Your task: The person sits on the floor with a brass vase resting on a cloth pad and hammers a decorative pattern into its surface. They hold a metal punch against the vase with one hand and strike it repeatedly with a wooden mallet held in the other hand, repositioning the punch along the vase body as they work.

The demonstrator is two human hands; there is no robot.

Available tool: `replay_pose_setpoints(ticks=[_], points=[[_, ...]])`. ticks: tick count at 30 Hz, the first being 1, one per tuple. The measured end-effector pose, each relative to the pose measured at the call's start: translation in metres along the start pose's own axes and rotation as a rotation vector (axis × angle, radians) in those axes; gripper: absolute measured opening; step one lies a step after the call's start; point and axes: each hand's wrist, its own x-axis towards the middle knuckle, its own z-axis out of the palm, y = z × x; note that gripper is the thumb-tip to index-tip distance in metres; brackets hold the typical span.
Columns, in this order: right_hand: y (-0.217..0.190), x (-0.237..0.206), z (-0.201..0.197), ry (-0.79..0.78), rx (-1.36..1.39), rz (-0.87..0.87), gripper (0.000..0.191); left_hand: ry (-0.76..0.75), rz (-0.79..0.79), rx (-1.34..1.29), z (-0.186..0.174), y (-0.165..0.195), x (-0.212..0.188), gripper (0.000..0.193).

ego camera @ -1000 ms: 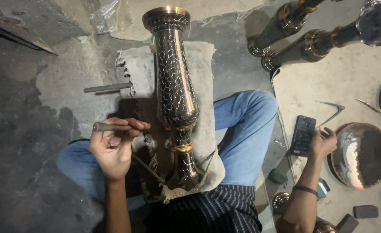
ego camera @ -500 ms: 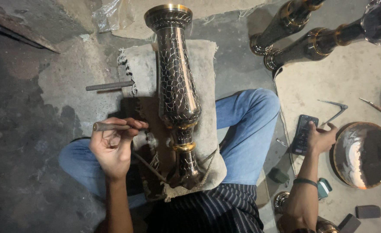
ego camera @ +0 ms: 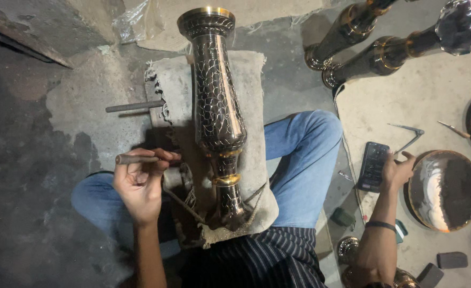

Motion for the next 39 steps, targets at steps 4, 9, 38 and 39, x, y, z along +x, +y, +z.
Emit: replay_pose_setpoints(ticks=[4,9,38,39], points=[[-0.01,-0.008,-0.001,0.063,-0.042,-0.089,0.049,0.041,-0.027,0.004,-0.004,0.004,-0.003,0.025],[-0.056,-0.037,-0.012,0.052,0.273,-0.345,0.04,0.085,-0.019,0.007,-0.005,0.007,-0.01,0.027],[-0.198,-0.221,-0.14,-0.516,0.542,-1.008,0.013,-0.155,-0.135,0.105,-0.017,0.067,-0.111,0.001],[-0.186,-0.195,-0.135,-0.333,0.239,-0.767,0.03,-0.155,-0.124,0.078,-0.019,0.069,-0.117,0.002]])
